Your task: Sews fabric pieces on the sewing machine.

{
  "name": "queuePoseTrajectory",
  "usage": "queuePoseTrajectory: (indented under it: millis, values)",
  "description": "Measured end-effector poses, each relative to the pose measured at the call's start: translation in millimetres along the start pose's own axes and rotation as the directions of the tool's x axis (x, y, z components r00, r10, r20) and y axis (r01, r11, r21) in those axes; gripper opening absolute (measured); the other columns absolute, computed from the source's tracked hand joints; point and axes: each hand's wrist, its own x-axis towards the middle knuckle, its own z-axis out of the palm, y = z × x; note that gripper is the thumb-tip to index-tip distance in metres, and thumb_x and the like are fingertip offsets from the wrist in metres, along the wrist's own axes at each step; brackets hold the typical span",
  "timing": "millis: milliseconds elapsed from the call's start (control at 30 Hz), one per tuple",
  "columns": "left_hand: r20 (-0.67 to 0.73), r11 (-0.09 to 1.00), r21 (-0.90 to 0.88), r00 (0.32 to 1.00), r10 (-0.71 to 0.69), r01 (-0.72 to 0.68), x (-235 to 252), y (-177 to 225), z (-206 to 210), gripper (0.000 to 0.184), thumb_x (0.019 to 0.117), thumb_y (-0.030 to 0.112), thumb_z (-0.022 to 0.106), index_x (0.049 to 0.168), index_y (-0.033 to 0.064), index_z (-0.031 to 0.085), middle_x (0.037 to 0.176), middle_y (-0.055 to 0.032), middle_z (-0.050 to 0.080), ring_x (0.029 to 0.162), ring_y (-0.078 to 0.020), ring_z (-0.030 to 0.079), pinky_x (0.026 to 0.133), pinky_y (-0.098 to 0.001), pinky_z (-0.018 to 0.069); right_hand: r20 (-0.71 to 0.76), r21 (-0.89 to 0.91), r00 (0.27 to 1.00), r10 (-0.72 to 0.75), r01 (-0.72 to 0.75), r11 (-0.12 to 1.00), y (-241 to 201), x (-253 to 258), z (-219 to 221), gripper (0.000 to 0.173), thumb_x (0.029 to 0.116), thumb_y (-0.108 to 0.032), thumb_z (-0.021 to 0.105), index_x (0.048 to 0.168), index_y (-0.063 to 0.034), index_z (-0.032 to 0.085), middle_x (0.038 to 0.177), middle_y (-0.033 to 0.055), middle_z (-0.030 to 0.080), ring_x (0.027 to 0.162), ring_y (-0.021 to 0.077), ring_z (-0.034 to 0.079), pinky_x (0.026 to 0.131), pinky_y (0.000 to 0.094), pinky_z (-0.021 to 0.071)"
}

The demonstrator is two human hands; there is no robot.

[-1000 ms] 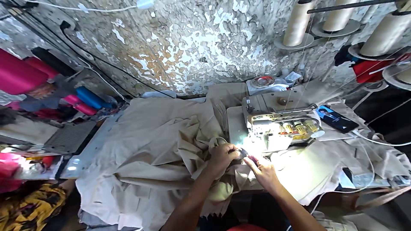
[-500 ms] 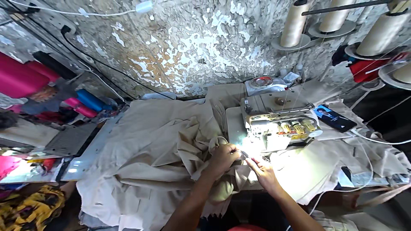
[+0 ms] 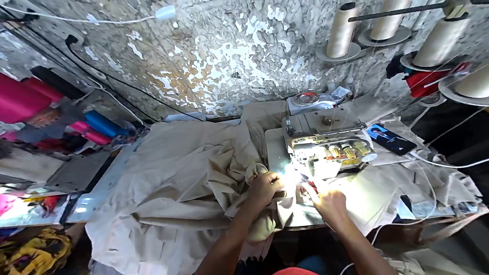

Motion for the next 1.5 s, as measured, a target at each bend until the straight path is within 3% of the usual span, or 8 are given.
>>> queuePoseTrajectory:
  millis: [200, 533, 667, 800, 933, 1067, 1233, 1500]
  values:
    - [-0.051, 0.971, -0.227, 0.994, -0.093, 0.079, 3.5, -3.8, 1.3, 0.024, 0.1039, 0.012, 0.05, 0.098, -0.0003, 0.07, 0.086, -0.0026, 0.063, 0.083, -0.0072, 0.057, 0.083, -0.0316, 0.046, -0.028, -0.129, 0.981, -0.192, 0.187, 0.974, -5.2, 7.0, 6.5, 0.025, 0.0941, -0.022, 0.066, 0.092, 0.0002, 0.077, 0.077, 0.0171, 0.072, 0.067, 0.0367, 0.072, 0.053, 0.0515, 0.0553]
    - [-0.042, 0.946, -0.273, 0.98, -0.194, 0.175, -0.9, 8.8, -1.8, 0.03, 0.1068, 0.015, 0.046, 0.112, -0.0041, 0.069, 0.11, -0.0133, 0.067, 0.104, -0.0151, 0.059, 0.096, -0.0366, 0.0448, -0.009, -0.064, 0.979, -0.204, 0.203, 0.977, -5.1, 9.2, 11.0, 0.024, 0.0954, -0.019, 0.063, 0.09, 0.0005, 0.077, 0.075, 0.0168, 0.071, 0.067, 0.0355, 0.073, 0.052, 0.0508, 0.0552]
    - [0.015, 0.978, -0.205, 1.0, -0.021, 0.024, 1.5, -1.1, 1.5, 0.018, 0.098, 0.013, 0.06, 0.106, -0.0005, 0.069, 0.097, -0.0042, 0.067, 0.089, -0.0071, 0.062, 0.085, -0.0281, 0.051, 0.008, 0.025, 1.0, -0.03, 0.03, 0.999, 4.6, 0.7, -0.3, 0.034, 0.0992, -0.028, 0.06, 0.101, 0.0017, 0.075, 0.077, 0.0178, 0.072, 0.067, 0.0376, 0.072, 0.057, 0.0547, 0.0548]
    - [-0.065, 0.961, 0.247, 0.988, 0.142, -0.122, -12.7, 6.2, 4.8, 0.029, 0.097, 0.027, 0.067, 0.107, 0.0009, 0.076, 0.107, -0.0161, 0.072, 0.109, -0.0304, 0.065, 0.11, -0.0567, 0.0333, 0.162, 0.142, 0.947, 0.277, -0.301, 0.943, 22.6, -12.3, -32.0, 0.038, 0.1001, -0.024, 0.062, 0.121, 0.0075, 0.066, 0.094, 0.0267, 0.072, 0.086, 0.0456, 0.071, 0.077, 0.0639, 0.0528]
    - [-0.169, 0.837, 0.393, 0.864, 0.473, -0.381, -23.4, 3.3, 15.6, 0.017, 0.0921, 0.025, 0.071, 0.094, 0.0123, 0.081, 0.089, -0.011, 0.073, 0.093, -0.0327, 0.069, 0.103, -0.0697, 0.0364, 0.069, 0.277, 0.887, 0.456, -0.457, 0.845, 71.8, -31.0, -51.2, 0.038, 0.0974, -0.018, 0.067, 0.127, 0.0055, 0.062, 0.095, 0.023, 0.071, 0.083, 0.0353, 0.069, 0.077, 0.0553, 0.0539]
    - [-0.129, 0.754, 0.393, 0.78, 0.613, -0.527, -28.5, 19.0, 31.6, 0.02, 0.0937, 0.028, 0.064, 0.091, 0.0165, 0.081, 0.09, -0.006, 0.074, 0.093, -0.027, 0.071, 0.104, -0.0687, 0.0378, -0.087, 0.338, 0.825, 0.558, -0.503, 0.796, 117.4, -33.7, -73.5, 0.048, 0.1012, -0.017, 0.061, 0.141, 0.0062, 0.051, 0.106, 0.0233, 0.068, 0.087, 0.0286, 0.067, 0.081, 0.0471, 0.0552]
    - [0.007, 0.687, 0.311, 0.724, 0.689, -0.657, -23.7, 18.6, 61.8, 0.018, 0.0957, 0.024, 0.065, 0.092, 0.0165, 0.08, 0.104, -0.0059, 0.075, 0.096, -0.0254, 0.071, 0.088, -0.0523, 0.0511, -0.098, 0.103, 0.787, 0.61, -0.601, 0.792, 166.1, -8.8, -96.0, 0.043, 0.1069, -0.014, 0.048, 0.148, -0.001, 0.052, 0.128, 0.0298, 0.064, 0.11, 0.0467, 0.065, 0.096, 0.0621, 0.0482]
    - [0.105, 0.64, 0.15, 0.656, 0.748, -0.754, -51.9, 19.3, 74.9, 0.042, 0.1011, 0.038, 0.063, 0.071, 0.0082, 0.071, 0.1, -0.0065, 0.074, 0.11, -0.0219, 0.069, 0.112, -0.0459, 0.0445, -0.064, -0.111, 0.844, 0.533, -0.537, 0.836, 175.6, -11.9, -84.8, 0.042, 0.1067, -0.017, 0.05, 0.145, 0.0, 0.055, 0.144, 0.0302, 0.055, 0.132, 0.0551, 0.051, 0.105, 0.072, 0.0378]
